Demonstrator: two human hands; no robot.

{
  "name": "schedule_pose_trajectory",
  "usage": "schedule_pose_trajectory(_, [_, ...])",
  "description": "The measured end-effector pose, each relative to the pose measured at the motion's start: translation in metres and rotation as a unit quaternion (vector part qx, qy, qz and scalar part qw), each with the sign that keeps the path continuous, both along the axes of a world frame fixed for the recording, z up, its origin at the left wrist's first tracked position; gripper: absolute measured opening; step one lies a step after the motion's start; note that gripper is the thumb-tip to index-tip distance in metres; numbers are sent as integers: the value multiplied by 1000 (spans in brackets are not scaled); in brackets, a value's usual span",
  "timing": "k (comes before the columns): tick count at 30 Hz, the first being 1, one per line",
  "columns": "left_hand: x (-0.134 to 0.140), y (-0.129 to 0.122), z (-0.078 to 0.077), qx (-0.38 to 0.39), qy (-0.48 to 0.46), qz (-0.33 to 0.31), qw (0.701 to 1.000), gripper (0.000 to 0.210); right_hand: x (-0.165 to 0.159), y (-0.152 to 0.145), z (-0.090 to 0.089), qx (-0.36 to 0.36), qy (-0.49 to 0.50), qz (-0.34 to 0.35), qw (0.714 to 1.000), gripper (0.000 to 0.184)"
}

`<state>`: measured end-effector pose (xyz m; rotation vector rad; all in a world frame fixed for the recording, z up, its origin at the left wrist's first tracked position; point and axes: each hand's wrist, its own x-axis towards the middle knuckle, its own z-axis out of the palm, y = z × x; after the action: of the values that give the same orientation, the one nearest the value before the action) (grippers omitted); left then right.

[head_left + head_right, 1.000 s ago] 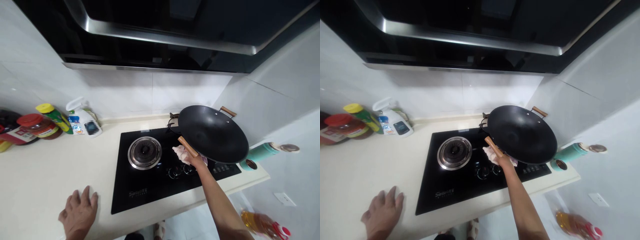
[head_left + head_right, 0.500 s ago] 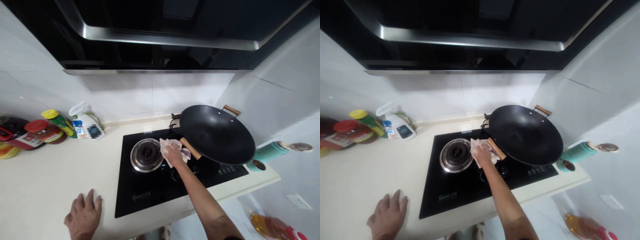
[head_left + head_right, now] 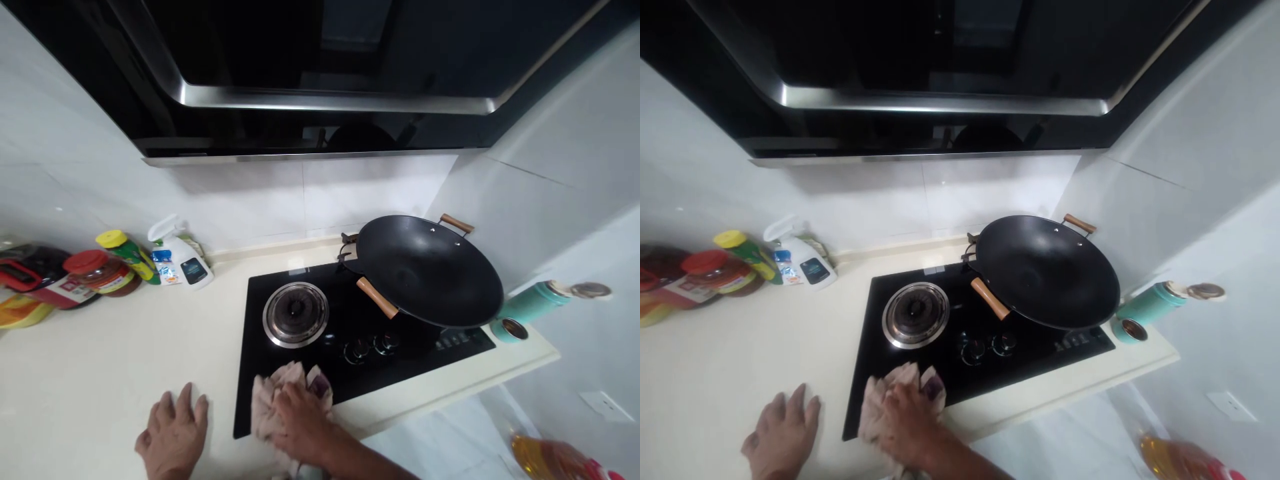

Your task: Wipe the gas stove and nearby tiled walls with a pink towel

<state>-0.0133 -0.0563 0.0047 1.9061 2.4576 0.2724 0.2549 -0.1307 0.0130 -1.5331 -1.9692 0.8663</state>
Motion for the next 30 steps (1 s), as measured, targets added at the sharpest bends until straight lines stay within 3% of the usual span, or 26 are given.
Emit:
schedule_pose_trajectory(4, [1, -2, 1, 10, 14, -7, 1000, 67, -19, -12, 14, -132, 166, 45, 976, 48])
schedule_pose_trajectory(8, [2, -5, 1, 10, 20, -8, 1000, 65, 16, -7, 51, -65, 250, 72, 963, 39])
schedule_pose_trajectory(11, [3, -6, 1, 13, 21, -5, 1000, 63, 61, 2, 72, 14, 196, 18, 980, 44])
schedule_pose_trajectory(14, [4, -7, 1, 11, 24, -4, 1000, 64, 99, 5, 77, -27, 1, -65, 998, 55])
schedule_pose_trajectory(16, [4, -8, 1, 6, 28, -1, 1000, 63, 115, 1, 75, -89, -122, -85, 985, 61])
schedule_pose_trajectory(18, [4, -8, 1, 2, 30, 1, 1000, 63, 124, -4, 74, -110, -181, -96, 973, 59])
schedule_pose_trajectory(22, [4, -9, 0, 7, 33, -1, 999, 62, 122, -2, 67, -12, -214, -117, 970, 53])
schedule_pose_trajectory(26, [3, -7, -2, 2, 35, 0, 999, 63, 92, 13, 31, -6, -226, -63, 972, 63])
schedule_pose_trajectory(30, [0, -5, -5, 6, 32, -1, 999, 65, 56, 0, -12, 19, -224, -49, 973, 68])
